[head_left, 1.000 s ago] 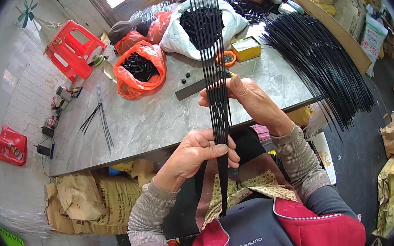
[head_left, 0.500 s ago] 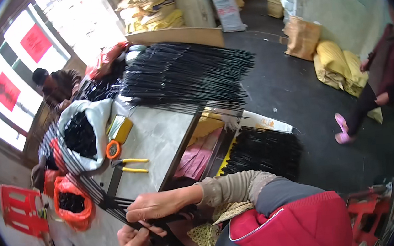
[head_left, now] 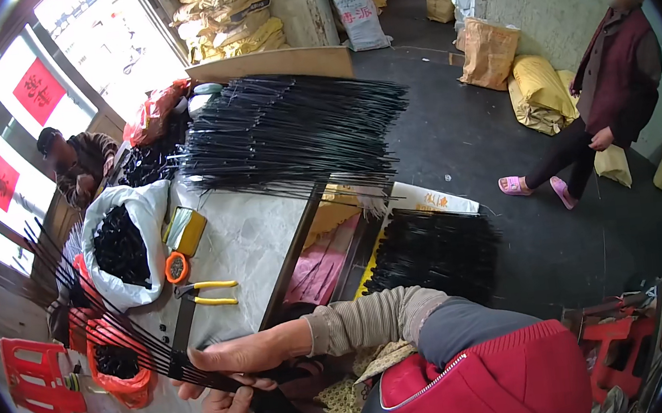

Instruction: Assembling industrial brush components by aligning bristle bundles in a jig and attaching them to plastic mounts.

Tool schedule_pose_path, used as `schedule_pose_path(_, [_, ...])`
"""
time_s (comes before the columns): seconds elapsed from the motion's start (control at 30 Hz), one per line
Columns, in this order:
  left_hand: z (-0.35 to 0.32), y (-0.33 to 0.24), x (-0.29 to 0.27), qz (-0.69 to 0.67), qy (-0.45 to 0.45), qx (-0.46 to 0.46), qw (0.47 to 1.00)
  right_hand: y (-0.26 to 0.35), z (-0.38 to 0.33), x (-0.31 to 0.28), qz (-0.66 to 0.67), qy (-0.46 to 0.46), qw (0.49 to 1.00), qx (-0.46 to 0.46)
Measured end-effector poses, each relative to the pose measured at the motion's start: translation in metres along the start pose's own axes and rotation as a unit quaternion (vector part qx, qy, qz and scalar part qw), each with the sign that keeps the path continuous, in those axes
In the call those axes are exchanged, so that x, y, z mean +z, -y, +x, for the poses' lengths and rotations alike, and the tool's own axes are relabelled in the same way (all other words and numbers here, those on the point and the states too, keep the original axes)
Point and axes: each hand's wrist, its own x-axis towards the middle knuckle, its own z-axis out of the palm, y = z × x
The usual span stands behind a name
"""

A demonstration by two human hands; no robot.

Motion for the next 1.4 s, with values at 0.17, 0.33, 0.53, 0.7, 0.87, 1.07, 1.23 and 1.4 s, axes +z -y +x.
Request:
schedule_pose_path(0.17, [-0.003, 0.028, -0.017, 0.136, -0.099, 0.004, 0.986, -0.030, 0.044, -0.014, 0.099, -0.027, 0.994, -0.032])
schedule_pose_path(0.33, [0.013, 0.041, -0.005, 0.109, -0.107, 0.067, 0.986, -0.021, 0.053, -0.035, 0.241, -0.057, 0.968, 0.034])
schedule_pose_path(0.53, [0.010, 0.124, -0.021, 0.133, -0.186, 0.130, 0.965, -0.020, 0.102, -0.066, 0.201, -0.110, 0.972, 0.055])
schedule_pose_path(0.7, [0.014, 0.173, -0.021, 0.095, -0.225, 0.092, 0.965, -0.038, 0.135, -0.114, 0.101, -0.146, 0.980, 0.090])
schedule_pose_path(0.87, [0.013, 0.196, -0.018, 0.043, -0.229, 0.069, 0.970, -0.043, 0.176, -0.139, 0.113, -0.179, 0.972, 0.098])
schedule_pose_path(1.07, [0.010, 0.215, -0.026, -0.037, -0.249, 0.042, 0.967, -0.055, 0.218, -0.154, -0.277, -0.142, 0.945, 0.096])
schedule_pose_path(1.23, [0.012, 0.221, -0.031, -0.040, -0.224, 0.031, 0.973, -0.090, 0.205, -0.222, -0.611, -0.149, 0.771, -0.104])
schedule_pose_path(1.4, [0.027, 0.196, -0.021, 0.073, -0.213, -0.010, 0.974, -0.061, 0.160, -0.199, -0.877, -0.131, 0.426, -0.182])
